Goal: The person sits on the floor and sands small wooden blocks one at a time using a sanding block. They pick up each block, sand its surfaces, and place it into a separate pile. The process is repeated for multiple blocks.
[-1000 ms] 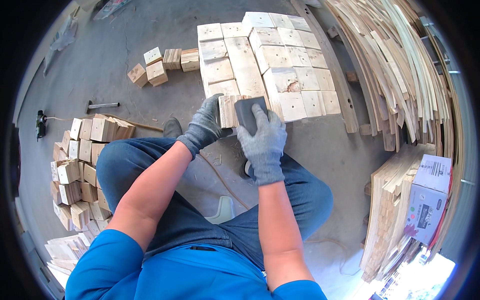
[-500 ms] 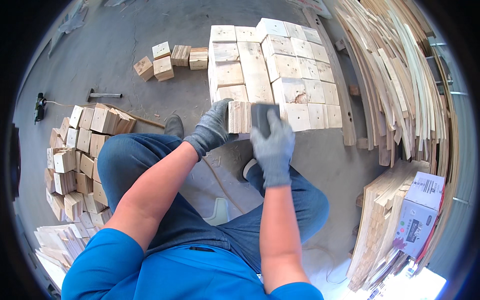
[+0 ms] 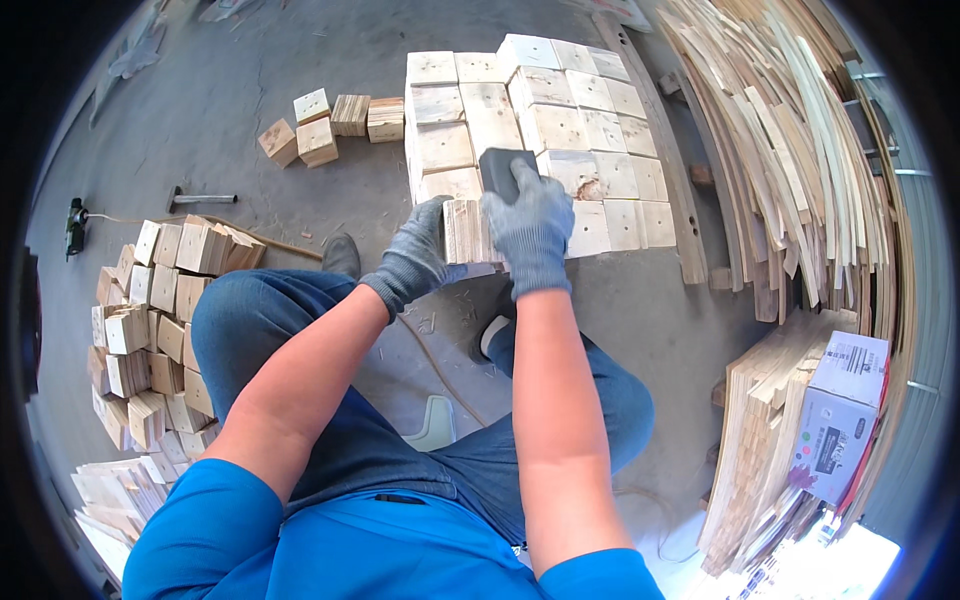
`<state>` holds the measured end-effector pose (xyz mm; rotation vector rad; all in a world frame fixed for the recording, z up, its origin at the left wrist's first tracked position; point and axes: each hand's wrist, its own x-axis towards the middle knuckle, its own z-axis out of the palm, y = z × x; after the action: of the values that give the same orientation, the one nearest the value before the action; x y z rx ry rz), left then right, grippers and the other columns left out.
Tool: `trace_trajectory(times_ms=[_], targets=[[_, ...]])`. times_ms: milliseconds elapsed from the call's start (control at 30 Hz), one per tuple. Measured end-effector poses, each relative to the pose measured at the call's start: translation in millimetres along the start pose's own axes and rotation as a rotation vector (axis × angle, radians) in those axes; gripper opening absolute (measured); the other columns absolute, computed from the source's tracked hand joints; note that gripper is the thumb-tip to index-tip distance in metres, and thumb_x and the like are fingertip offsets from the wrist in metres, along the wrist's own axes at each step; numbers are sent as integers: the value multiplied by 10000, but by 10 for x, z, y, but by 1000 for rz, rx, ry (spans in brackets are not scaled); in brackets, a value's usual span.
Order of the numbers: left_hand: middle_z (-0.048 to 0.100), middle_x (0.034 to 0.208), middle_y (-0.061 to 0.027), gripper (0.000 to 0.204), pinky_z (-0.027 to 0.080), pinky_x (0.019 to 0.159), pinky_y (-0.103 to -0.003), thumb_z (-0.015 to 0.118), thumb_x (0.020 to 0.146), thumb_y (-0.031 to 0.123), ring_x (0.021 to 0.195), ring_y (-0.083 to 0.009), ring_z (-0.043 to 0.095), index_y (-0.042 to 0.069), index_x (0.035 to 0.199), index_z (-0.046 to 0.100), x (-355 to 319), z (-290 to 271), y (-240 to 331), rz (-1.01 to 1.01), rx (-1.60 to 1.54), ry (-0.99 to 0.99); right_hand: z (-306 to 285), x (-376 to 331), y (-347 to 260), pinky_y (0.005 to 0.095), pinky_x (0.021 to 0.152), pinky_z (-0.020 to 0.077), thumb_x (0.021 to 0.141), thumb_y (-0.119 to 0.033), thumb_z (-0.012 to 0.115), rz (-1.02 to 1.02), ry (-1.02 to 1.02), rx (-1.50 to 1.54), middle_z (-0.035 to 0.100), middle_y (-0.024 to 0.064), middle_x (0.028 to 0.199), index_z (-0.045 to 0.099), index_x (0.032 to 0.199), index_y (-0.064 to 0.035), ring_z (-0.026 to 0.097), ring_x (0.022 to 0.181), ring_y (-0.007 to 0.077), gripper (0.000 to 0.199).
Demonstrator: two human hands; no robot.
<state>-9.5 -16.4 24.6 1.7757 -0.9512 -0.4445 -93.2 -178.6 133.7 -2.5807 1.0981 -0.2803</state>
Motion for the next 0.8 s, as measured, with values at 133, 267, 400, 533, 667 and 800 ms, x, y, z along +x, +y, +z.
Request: trace_trajectory(times_ms=[133, 267, 400, 533, 667, 800], targets=[[626, 1381, -180, 963, 523, 1126, -414, 1005, 672, 197, 1259, -329, 649, 54, 1479, 500, -6, -3, -22, -35, -47, 6, 7, 93, -93, 514, 1065, 545, 829, -437, 842, -7, -2, -43, 713, 260, 1250, 699, 1455, -131, 676, 1207, 433, 712], [588, 1422, -230, 964, 513, 1142, -452, 1003, 687, 245, 1296, -406, 625, 58, 1487, 497, -63, -96, 91, -47, 116, 20, 29, -653, -45, 553, 1093, 506, 831, -369, 864, -119, 91, -29, 639, 279, 1366, 677, 1476, -126, 612, 1268, 459, 714], [573, 1425, -262, 913, 499, 1152, -477, 964, 744, 290, 1336, -455, 585, 56, 1491, 494, -39, -68, 10, -57, 126, -4, -7, -1431, -62, 575, 1086, 478, 815, -342, 886, -159, 96, -24, 596, 274, 1406, 677, 1466, -109, 578, 1261, 472, 722], [537, 1465, -270, 1001, 478, 1193, -470, 950, 725, 349, 1377, -455, 558, 54, 1542, 451, -21, -43, -58, -38, 140, -23, 17, -1489, -68, 583, 1067, 480, 799, -344, 893, -193, 108, -20, 589, 270, 1398, 678, 1461, -111, 575, 1242, 468, 734], [577, 1418, -247, 950, 484, 1166, -466, 968, 732, 328, 1343, -423, 578, 52, 1500, 480, -26, -16, -102, 10, 143, 10, 48, -884, -239, 563, 1137, 460, 826, -355, 879, -145, 53, -34, 597, 289, 1423, 668, 1478, -114, 577, 1301, 471, 726], [604, 1397, -189, 1035, 496, 1147, -441, 1021, 670, 347, 1307, -352, 606, 59, 1500, 474, -20, 26, -68, -36, -52, -11, 73, -174, -400, 523, 1058, 544, 853, -403, 867, -111, 55, -132, 661, 266, 1360, 700, 1446, -160, 645, 1245, 440, 662]])
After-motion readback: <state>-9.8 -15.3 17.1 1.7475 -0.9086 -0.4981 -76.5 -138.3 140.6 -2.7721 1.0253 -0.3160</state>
